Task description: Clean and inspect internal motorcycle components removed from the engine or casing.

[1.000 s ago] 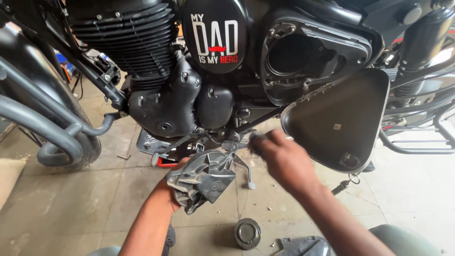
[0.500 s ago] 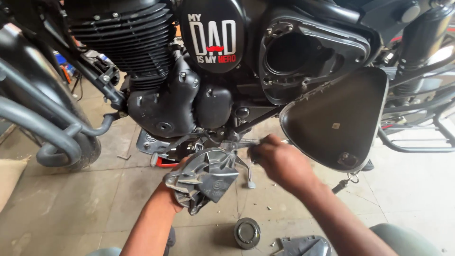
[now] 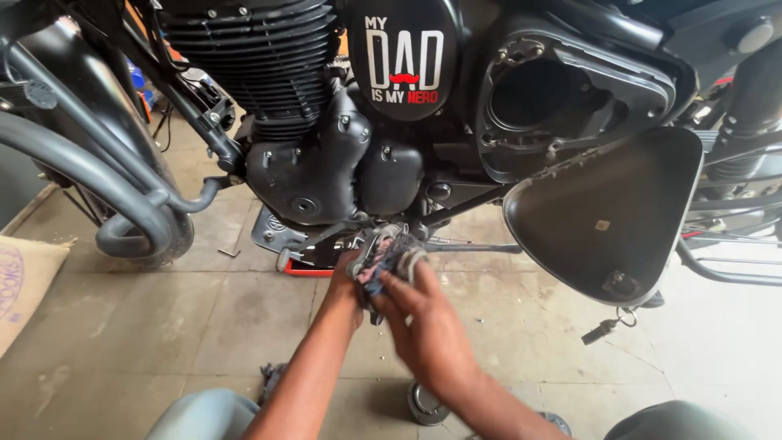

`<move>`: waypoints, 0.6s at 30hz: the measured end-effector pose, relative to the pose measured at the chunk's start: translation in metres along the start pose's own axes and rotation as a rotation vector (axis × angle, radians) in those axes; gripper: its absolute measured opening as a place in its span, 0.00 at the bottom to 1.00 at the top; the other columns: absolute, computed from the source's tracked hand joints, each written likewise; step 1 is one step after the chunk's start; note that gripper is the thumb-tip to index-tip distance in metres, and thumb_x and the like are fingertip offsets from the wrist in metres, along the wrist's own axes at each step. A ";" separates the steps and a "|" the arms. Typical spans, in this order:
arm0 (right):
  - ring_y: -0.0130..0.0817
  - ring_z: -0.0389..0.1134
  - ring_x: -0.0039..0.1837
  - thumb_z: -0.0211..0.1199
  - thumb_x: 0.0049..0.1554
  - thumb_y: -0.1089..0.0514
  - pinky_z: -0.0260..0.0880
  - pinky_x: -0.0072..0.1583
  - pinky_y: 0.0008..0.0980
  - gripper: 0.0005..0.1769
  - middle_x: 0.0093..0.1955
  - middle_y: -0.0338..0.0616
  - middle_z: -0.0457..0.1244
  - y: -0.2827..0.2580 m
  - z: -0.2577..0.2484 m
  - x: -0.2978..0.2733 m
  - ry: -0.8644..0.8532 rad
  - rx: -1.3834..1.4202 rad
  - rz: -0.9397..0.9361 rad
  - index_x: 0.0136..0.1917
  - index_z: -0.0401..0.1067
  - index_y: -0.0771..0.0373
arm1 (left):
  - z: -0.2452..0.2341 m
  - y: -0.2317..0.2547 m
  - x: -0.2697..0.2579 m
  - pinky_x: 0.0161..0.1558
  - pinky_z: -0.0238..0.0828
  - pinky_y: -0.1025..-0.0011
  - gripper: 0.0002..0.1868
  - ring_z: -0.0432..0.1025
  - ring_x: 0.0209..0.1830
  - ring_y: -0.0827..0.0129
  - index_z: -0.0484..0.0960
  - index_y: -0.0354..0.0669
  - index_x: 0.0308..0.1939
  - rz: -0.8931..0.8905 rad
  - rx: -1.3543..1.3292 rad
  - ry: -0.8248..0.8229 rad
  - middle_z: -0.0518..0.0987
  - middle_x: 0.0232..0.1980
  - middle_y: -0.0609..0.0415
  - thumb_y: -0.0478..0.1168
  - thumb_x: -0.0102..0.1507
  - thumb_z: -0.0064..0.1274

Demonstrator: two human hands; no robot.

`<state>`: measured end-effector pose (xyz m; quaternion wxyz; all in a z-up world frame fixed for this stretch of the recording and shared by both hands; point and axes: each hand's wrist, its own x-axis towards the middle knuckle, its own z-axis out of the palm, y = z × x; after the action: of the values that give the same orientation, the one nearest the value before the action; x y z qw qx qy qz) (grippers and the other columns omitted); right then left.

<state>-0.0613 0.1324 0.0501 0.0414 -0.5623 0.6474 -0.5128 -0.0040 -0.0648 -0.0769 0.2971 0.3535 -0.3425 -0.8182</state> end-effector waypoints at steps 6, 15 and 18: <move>0.57 0.69 0.52 0.63 0.55 0.63 0.70 0.52 0.45 0.18 0.56 0.57 0.65 0.019 -0.008 0.005 0.044 -0.112 0.045 0.59 0.75 0.68 | 0.046 0.022 -0.051 0.27 0.70 0.69 0.26 0.75 0.28 0.68 0.88 0.36 0.43 0.118 0.306 0.065 0.82 0.33 0.54 0.57 0.59 0.58; 0.32 0.71 0.44 0.58 0.59 0.62 0.73 0.46 0.33 0.10 0.44 0.48 0.70 0.032 -0.017 0.013 -0.115 1.263 0.964 0.48 0.76 0.71 | 0.052 0.029 -0.067 0.31 0.71 0.63 0.26 0.78 0.25 0.63 0.86 0.39 0.31 0.565 0.826 0.111 0.84 0.27 0.50 0.59 0.61 0.52; 0.32 0.71 0.41 0.58 0.61 0.61 0.73 0.45 0.33 0.11 0.40 0.47 0.70 0.045 -0.016 0.012 -0.113 1.214 0.977 0.45 0.76 0.71 | 0.057 0.024 -0.071 0.30 0.70 0.61 0.24 0.77 0.26 0.57 0.84 0.39 0.31 0.695 0.899 0.128 0.83 0.29 0.45 0.58 0.63 0.50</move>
<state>-0.1068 0.1260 0.0326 0.5958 -0.1176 0.4246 -0.6715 -0.0018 -0.0079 -0.0027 0.3892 0.3607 -0.7345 -0.4230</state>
